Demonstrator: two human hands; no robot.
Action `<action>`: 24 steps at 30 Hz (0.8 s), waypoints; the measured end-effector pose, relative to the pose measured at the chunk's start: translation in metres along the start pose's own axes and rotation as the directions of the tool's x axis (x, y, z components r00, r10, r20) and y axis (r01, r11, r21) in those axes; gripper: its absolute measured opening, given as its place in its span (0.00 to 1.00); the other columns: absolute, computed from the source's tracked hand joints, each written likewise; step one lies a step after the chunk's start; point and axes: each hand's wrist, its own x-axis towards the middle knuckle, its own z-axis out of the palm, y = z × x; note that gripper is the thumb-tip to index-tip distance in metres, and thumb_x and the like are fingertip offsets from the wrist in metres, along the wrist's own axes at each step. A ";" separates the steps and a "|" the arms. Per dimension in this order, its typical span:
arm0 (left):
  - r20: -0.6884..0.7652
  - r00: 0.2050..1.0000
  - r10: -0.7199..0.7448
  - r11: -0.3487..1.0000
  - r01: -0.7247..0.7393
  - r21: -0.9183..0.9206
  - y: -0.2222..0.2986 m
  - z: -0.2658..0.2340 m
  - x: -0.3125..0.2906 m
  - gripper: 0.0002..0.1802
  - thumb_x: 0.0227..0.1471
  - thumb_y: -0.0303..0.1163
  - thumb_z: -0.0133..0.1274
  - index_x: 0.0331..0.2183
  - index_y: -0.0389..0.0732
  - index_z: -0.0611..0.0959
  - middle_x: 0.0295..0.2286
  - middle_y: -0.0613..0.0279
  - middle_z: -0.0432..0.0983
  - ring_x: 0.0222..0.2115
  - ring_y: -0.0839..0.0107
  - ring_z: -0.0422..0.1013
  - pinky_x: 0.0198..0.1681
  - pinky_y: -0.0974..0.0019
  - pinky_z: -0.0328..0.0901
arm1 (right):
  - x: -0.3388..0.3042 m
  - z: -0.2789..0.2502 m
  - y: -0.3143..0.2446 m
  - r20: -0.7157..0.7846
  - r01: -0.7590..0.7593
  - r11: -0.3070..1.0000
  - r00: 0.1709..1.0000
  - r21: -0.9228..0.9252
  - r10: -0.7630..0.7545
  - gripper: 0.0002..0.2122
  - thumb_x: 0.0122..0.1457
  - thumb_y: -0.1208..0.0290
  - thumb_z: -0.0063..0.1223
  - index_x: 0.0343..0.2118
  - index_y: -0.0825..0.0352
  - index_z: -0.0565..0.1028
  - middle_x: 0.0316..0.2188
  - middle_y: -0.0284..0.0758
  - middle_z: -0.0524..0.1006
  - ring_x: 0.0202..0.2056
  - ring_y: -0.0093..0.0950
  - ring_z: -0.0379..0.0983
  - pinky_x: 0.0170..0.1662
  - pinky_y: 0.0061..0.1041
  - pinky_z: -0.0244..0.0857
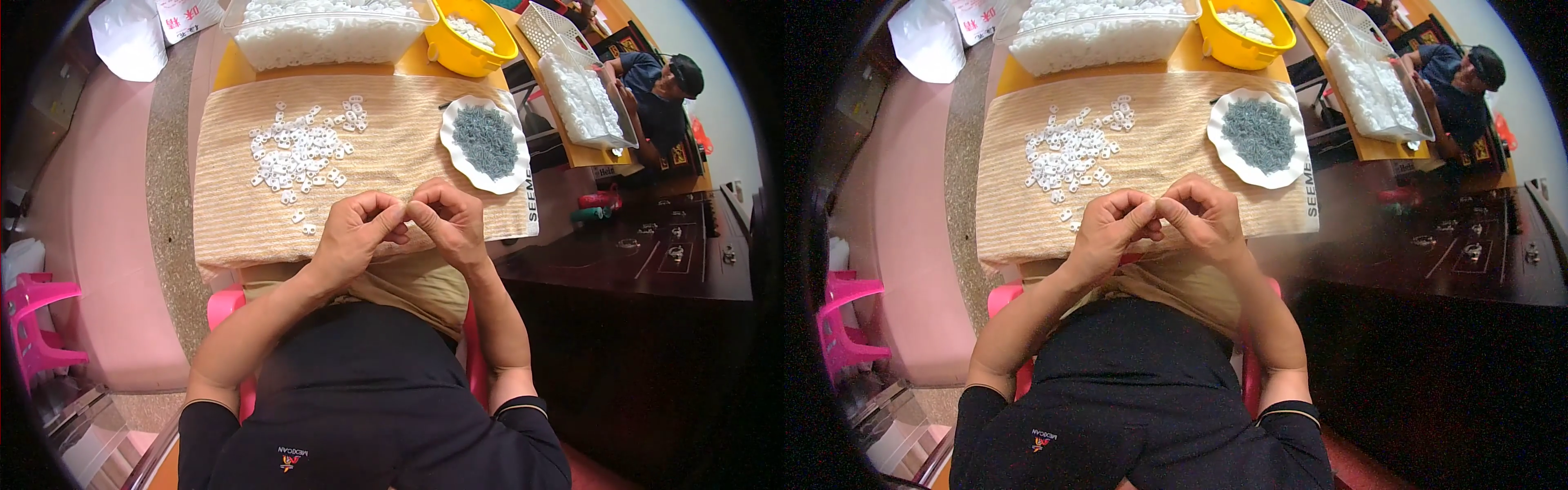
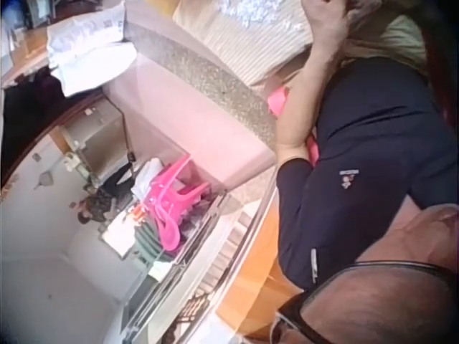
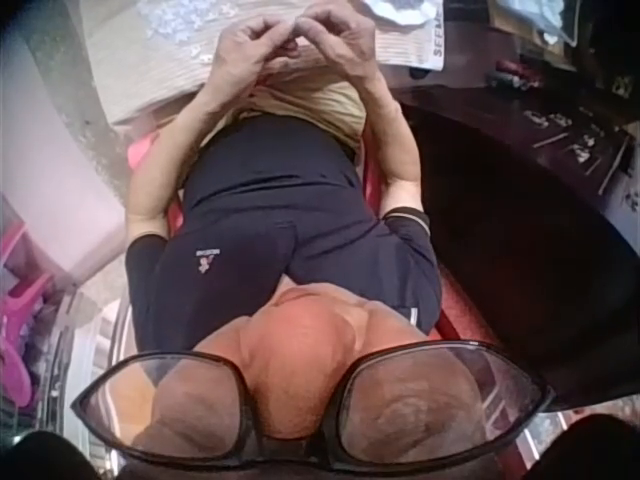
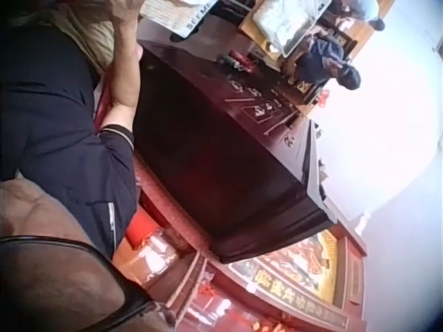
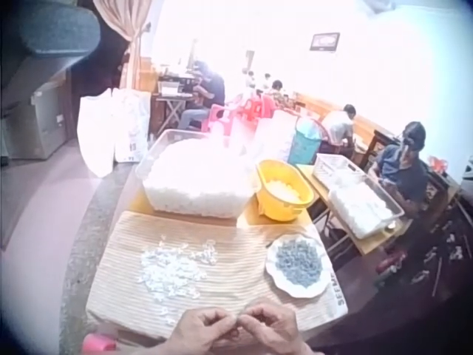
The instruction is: Assembling small plastic parts by manually inserting small grey pins into white plastic housings on a workbench.
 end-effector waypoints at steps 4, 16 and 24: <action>-0.004 0.999 0.042 0.997 -0.041 0.072 -0.002 0.001 0.000 0.12 0.59 0.35 0.51 0.34 0.34 0.78 0.27 0.63 0.76 0.28 0.78 0.72 0.34 0.74 0.70 | 0.001 -0.002 -0.002 0.031 0.030 0.999 0.999 0.018 -0.030 0.05 0.57 0.77 0.56 0.31 0.73 0.74 0.31 0.32 0.72 0.32 0.19 0.68 0.35 0.16 0.62; -0.088 0.952 0.294 0.786 -0.189 0.589 0.020 0.010 0.036 0.10 0.54 0.31 0.54 0.30 0.32 0.81 0.24 0.57 0.78 0.25 0.74 0.73 0.30 0.71 0.67 | 0.000 -0.011 -0.006 -0.001 0.169 0.963 0.985 -0.209 -0.173 0.02 0.55 0.80 0.55 0.31 0.71 0.74 0.28 0.30 0.71 0.26 0.17 0.64 0.29 0.16 0.58; 0.271 0.808 0.523 0.281 -0.463 0.840 0.016 0.046 0.119 0.09 0.49 0.29 0.55 0.32 0.35 0.82 0.28 0.48 0.77 0.29 0.56 0.75 0.33 0.62 0.68 | -0.002 -0.020 0.010 -0.018 0.047 0.987 0.999 -0.152 -0.051 0.05 0.54 0.80 0.54 0.35 0.71 0.75 0.28 0.35 0.74 0.29 0.22 0.69 0.33 0.21 0.63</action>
